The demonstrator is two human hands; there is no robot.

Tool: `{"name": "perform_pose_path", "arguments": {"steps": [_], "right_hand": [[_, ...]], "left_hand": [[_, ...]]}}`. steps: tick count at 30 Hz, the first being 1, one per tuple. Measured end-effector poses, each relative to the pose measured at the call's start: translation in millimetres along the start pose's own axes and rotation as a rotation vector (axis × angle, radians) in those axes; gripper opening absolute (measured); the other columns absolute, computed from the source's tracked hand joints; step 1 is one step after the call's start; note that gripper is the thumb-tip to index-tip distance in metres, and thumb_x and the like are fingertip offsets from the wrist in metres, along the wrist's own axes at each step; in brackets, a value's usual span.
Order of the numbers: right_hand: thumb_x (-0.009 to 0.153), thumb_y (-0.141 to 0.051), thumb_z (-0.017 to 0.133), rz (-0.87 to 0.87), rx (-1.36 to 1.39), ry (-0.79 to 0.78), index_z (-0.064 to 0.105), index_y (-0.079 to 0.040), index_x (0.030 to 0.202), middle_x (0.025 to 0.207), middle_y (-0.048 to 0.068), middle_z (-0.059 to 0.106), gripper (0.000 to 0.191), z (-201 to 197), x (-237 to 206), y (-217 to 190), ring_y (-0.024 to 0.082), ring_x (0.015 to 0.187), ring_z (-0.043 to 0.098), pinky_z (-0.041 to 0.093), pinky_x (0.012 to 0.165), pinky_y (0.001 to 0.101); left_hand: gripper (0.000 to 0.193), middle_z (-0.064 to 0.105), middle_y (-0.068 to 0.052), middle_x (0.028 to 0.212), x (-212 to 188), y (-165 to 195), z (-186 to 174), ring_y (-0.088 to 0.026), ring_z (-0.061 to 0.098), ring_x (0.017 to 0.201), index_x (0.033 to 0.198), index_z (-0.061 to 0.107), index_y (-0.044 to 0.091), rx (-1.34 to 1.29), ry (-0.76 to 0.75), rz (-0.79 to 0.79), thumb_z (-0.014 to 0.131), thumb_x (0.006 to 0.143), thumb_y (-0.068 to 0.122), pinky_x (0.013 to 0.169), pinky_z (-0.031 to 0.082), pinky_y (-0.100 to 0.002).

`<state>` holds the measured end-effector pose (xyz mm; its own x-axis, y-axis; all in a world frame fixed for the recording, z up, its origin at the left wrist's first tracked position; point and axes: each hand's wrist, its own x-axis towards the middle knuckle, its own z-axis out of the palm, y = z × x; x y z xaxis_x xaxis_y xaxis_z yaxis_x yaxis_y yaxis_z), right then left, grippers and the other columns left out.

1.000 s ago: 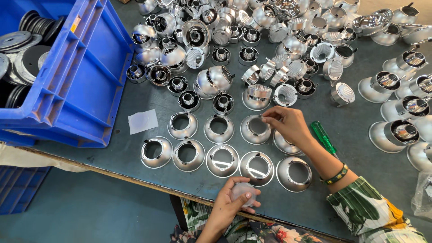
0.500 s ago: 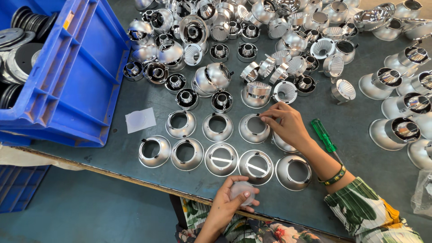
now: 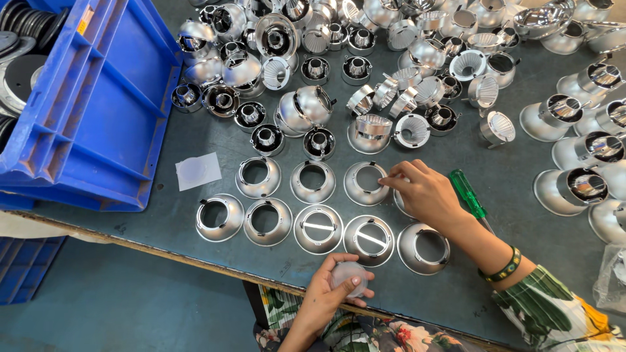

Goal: The person assembles multiple silver metal light fixture housings on a workbench. They insert small white plastic discs into the housings and use a green screwdriver to tighten internal components. The person handles the parts one at a time, repeatedly picking up housings and discs from the table.

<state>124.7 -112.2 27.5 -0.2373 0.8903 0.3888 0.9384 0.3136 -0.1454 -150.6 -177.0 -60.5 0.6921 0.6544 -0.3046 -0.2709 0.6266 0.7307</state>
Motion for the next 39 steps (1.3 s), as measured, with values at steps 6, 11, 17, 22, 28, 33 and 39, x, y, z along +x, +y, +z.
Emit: {"name": "perform_pose_path", "arguments": {"steps": [6, 11, 17, 22, 28, 33, 39], "right_hand": [[0.073, -0.007, 0.069, -0.09, -0.104, -0.082, 0.079, -0.018, 0.102, 0.108, -0.004, 0.068, 0.032, -5.3, 6.8, -0.2, 0.018, 0.098, 0.063, 0.054, 0.081, 0.0344], [0.072, -0.009, 0.069, -0.206, -0.035, -0.123, 0.077, -0.017, 0.107, 0.121, -0.006, 0.068, 0.037, -7.4, 17.9, 7.8, 0.019, 0.109, 0.062, 0.05, 0.091, 0.0353], [0.08, -0.014, 0.07, -0.155, 0.017, -0.185, 0.072, -0.021, 0.112, 0.126, -0.003, 0.064, 0.032, 10.3, 11.1, -2.5, 0.022, 0.117, 0.06, 0.048, 0.093, 0.0407], [0.072, -0.013, 0.07, -0.183, 0.043, -0.203, 0.073, -0.019, 0.111, 0.114, 0.0, 0.066, 0.04, 9.5, 13.6, 5.7, 0.025, 0.109, 0.06, 0.047, 0.079, 0.0406], [0.094, -0.017, 0.069, -0.09, 0.443, 0.15, 0.069, -0.016, 0.115, 0.108, 0.002, 0.066, 0.02, -19.0, -22.7, -38.3, 0.023, 0.1, 0.063, 0.051, 0.086, 0.0393], [0.101, -0.025, 0.067, -0.078, 0.652, -0.107, 0.069, -0.012, 0.122, 0.106, 0.007, 0.065, 0.025, -29.4, -71.9, -80.0, 0.027, 0.094, 0.068, 0.055, 0.078, 0.0379], [0.101, -0.018, 0.068, 0.086, 0.857, -0.182, 0.069, -0.012, 0.128, 0.103, 0.007, 0.068, 0.027, -24.2, -83.3, -81.9, 0.023, 0.091, 0.069, 0.057, 0.08, 0.0354]], "left_hand": [[0.041, 0.073, -0.02, 0.114, -0.6, 7.2, 4.2, -0.024, 0.076, 0.089, 0.135, 0.049, 0.004, -0.001, 0.013, -0.029, 0.064, 0.097, 0.006, 0.071, 0.064, -0.034], [0.043, 0.074, -0.02, 0.117, 1.1, -6.4, -6.1, -0.026, 0.076, 0.092, 0.136, 0.05, 0.006, 0.042, 0.022, 0.001, 0.065, 0.097, 0.012, 0.072, 0.063, -0.036], [0.064, 0.072, -0.013, 0.129, 37.0, -33.3, -51.9, -0.029, 0.08, 0.097, 0.145, 0.041, 0.028, 0.118, -0.098, -0.098, 0.064, 0.086, 0.02, 0.076, 0.069, -0.049], [0.061, 0.073, -0.013, 0.123, 76.7, -32.7, -48.4, -0.029, 0.079, 0.093, 0.142, 0.044, 0.025, 0.408, -0.028, -0.246, 0.066, 0.085, 0.02, 0.072, 0.067, -0.048], [0.057, 0.073, -0.013, 0.115, 85.4, -24.4, -39.2, -0.027, 0.078, 0.088, 0.137, 0.047, 0.021, 0.541, 0.09, -0.293, 0.068, 0.084, 0.02, 0.067, 0.064, -0.046], [0.054, 0.074, -0.013, 0.108, 75.5, -37.2, -50.6, -0.027, 0.077, 0.083, 0.134, 0.049, 0.018, 0.571, 0.15, -0.306, 0.07, 0.084, 0.02, 0.063, 0.062, -0.045], [0.051, 0.074, -0.013, 0.1, 76.1, -45.4, -66.8, -0.025, 0.076, 0.078, 0.129, 0.052, 0.014, 0.553, 0.213, -0.271, 0.072, 0.083, 0.021, 0.058, 0.059, -0.044]]}}
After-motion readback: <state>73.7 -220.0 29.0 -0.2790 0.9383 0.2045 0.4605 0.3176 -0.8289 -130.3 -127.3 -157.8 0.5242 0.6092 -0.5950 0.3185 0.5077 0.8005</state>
